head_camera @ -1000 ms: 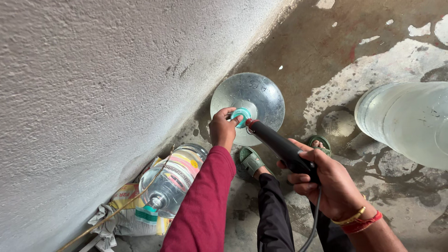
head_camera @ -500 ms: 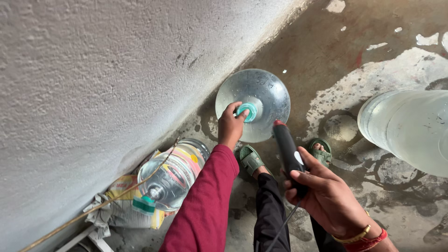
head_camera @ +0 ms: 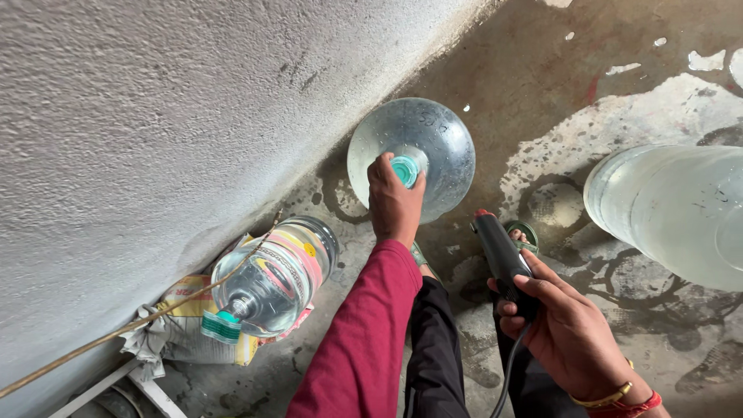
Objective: The person moves several large plastic water bottles on a concrete floor, then uses a heat gun to apply heat around the caps of two bottles. The person plugs in the heat gun, positions it near the bottle necks, and rotates the bottles while heating the caps.
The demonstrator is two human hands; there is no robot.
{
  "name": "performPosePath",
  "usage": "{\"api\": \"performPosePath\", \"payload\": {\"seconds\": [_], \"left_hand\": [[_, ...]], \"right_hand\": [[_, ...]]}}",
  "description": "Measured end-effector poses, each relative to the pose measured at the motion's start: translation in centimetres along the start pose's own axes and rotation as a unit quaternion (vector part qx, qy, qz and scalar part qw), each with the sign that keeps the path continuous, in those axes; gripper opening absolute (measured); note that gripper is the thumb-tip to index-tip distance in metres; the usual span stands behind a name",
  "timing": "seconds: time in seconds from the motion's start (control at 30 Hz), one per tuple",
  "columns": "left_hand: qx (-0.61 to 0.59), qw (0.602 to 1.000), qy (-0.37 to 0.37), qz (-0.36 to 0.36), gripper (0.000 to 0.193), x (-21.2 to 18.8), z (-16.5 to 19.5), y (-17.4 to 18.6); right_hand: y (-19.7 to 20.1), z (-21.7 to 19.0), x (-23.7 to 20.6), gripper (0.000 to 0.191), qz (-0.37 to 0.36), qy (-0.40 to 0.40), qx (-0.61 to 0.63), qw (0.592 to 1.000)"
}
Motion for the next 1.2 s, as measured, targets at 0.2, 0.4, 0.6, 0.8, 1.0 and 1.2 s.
{"api": "performPosePath", "payload": {"seconds": [0.2, 0.4, 0.6, 0.8, 1.0, 1.2], "left_hand": [[-0.001, 0.999, -0.034, -0.006, 0.062, -0.1, -0.8, -0.9], [-0.01, 0.994, -0.077, -0.079, 0.064, 0.7, -1.6, -0.7], [0.01, 0.956, -0.198, -0.215, 0.062, 2.6, -2.2, 0.6], [0.007, 0.927, -0.244, -0.283, 0.063, 3.8, -2.6, 0.8], [-0.104, 0.99, -0.082, -0.049, 0.069, 0.1, -3.2, 0.7], [-0.343, 0.921, 0.186, 0.018, 0.066, -4.3, -4.0, -2.1]], "right_hand": [[-0.4, -0.6, -0.2, 0.065, -0.055, 0.017, -0.011, 0.998], [-1.1, -1.0, -0.3, 0.069, -0.008, 0.0, -0.009, 1.0], [-1.6, -0.9, -0.4, 0.07, 0.002, -0.009, -0.016, 1.0], [-1.9, -0.7, -0.4, 0.069, 0.003, -0.014, -0.02, 1.0], [-1.7, -0.5, -0.2, 0.068, -0.013, -0.009, -0.034, 0.999], [-1.6, -0.5, -0.1, 0.069, -0.046, -0.001, -0.045, 0.998]]}}
Point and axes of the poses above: each hand's wrist, its own x-axis towards the middle knuckle, its own y-axis out of the back of the hand, z = x × y, the point moved 4 cm from there along x, towards the middle knuckle, and after that the axes turned 13 degrees about -y, right-handed, at the moved point
